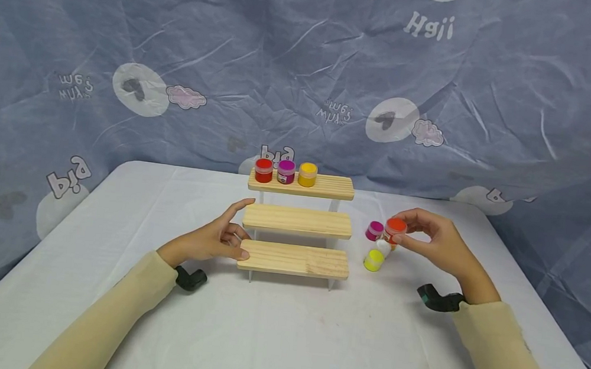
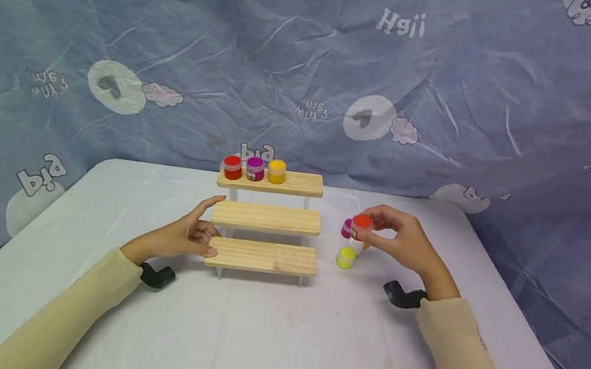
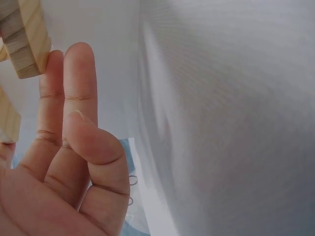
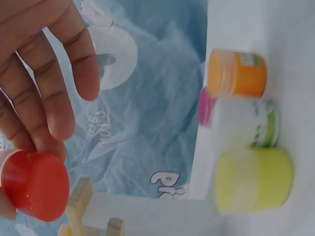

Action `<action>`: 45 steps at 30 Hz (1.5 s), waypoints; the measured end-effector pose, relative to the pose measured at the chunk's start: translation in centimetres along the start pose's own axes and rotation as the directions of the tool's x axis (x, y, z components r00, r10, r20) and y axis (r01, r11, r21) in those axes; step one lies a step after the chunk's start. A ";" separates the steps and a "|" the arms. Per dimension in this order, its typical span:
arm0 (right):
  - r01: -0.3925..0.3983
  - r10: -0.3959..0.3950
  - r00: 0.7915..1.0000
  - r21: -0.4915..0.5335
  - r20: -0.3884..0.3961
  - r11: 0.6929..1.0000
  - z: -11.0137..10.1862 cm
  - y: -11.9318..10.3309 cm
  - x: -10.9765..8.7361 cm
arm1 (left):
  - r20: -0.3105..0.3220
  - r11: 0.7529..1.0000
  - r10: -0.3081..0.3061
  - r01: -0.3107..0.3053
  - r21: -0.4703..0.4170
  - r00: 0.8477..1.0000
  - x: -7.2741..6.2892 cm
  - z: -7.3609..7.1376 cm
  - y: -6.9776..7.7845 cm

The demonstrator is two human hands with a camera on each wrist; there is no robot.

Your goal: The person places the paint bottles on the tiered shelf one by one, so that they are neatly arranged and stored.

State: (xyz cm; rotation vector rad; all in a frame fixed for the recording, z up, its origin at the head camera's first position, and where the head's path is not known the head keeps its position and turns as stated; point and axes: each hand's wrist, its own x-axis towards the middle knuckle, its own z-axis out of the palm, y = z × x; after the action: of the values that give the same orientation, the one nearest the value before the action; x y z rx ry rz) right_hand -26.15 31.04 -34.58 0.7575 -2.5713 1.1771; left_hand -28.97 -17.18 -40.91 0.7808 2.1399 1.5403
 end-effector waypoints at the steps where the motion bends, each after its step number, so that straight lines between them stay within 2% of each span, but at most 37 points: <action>1: 0.010 -0.010 1.000 0.007 -0.010 1.000 0.2 -0.2 0.2 | 0.001 1.000 0.000 0.000 -0.002 1.000 0.0 0.0 0.0; 8: 0.084 -0.079 0.996 0.109 -0.047 0.990 1.4 -1.1 1.9 | 0.002 1.000 -0.009 0.009 -0.014 1.000 0.0 0.0 0.1; 14: 0.096 -0.090 0.995 0.173 -0.039 0.980 2.6 -2.3 3.6 | 0.002 1.000 -0.009 0.009 -0.018 1.000 -0.1 0.0 0.0; 20: 0.069 -0.063 0.997 0.192 -0.041 0.979 3.6 -3.4 5.4 | 0.009 1.000 0.000 0.001 -0.019 1.000 -0.1 0.0 -0.1; 26: 0.008 0.003 0.999 0.215 -0.047 0.976 4.4 -3.9 7.1 | 0.011 1.000 -0.002 0.002 -0.020 1.000 0.0 -0.1 -0.2; 35: -0.087 0.097 0.994 0.188 -0.046 0.978 5.2 -4.4 9.7 | 0.012 1.000 -0.006 0.007 -0.029 1.000 -0.1 0.0 -0.1; 45: -0.131 0.137 0.990 0.155 -0.027 0.979 5.8 -5.0 11.4 | 0.014 0.999 -0.002 0.003 -0.038 1.000 0.0 -0.1 -0.1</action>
State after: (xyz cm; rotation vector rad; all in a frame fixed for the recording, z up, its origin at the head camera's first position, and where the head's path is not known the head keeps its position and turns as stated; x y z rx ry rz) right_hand -32.95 19.79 -30.71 0.5928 -2.5579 1.4284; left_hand -29.01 -17.28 -41.03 0.7737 2.0945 1.5645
